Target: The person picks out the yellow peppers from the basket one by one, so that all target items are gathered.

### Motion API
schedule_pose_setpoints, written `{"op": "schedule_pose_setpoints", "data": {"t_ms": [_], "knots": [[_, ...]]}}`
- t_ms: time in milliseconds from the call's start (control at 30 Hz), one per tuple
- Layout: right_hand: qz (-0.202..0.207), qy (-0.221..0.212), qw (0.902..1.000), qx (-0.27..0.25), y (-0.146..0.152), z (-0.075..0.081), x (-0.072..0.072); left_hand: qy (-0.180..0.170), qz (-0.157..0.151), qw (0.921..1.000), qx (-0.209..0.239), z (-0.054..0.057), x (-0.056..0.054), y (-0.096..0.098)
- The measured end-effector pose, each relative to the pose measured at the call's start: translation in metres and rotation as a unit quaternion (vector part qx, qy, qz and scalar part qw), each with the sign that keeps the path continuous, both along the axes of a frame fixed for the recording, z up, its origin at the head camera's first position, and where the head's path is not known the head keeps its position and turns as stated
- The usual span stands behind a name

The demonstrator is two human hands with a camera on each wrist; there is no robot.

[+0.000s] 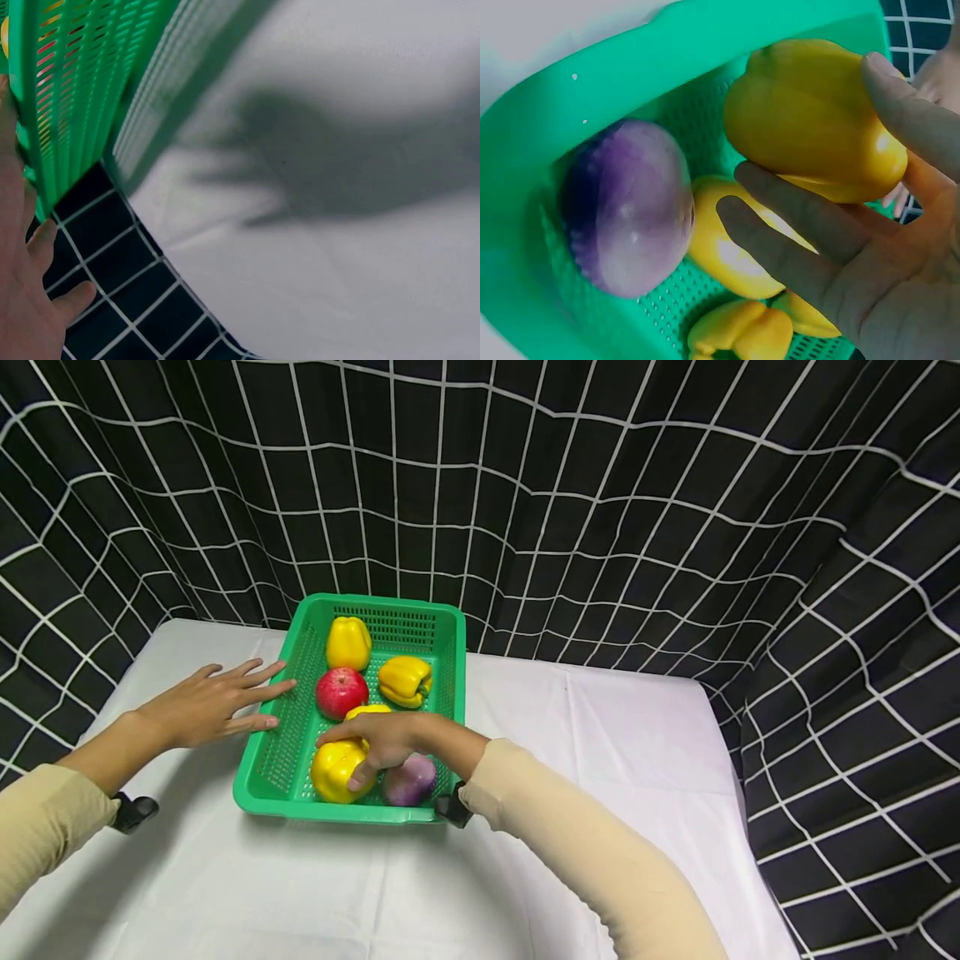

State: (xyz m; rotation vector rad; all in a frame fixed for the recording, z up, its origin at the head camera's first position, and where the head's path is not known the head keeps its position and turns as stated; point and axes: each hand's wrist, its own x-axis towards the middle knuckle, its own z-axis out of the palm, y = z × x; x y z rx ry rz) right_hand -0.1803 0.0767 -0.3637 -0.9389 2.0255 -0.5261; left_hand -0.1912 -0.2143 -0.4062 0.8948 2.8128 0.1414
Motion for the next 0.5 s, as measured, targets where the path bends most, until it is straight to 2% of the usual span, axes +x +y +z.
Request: {"op": "schedule_pose_setpoints", "data": {"t_ms": [200,367,500], "knots": [[-0.026,-0.038,0.9989,-0.010,0.020,0.008,0.003,0.002,0.002,1.0000,-0.001,-0.002,0.000,-0.001],[-0.041,-0.041,0.9983,-0.007,0.040,0.015,0.006,-0.004,0.004,1.0000,0.003,-0.001,0.002,0.000],[-0.048,-0.040,0.9976,-0.030,0.060,0.018,0.009,-0.003,0.002,1.0000,0.003,0.001,0.002,0.002]]}}
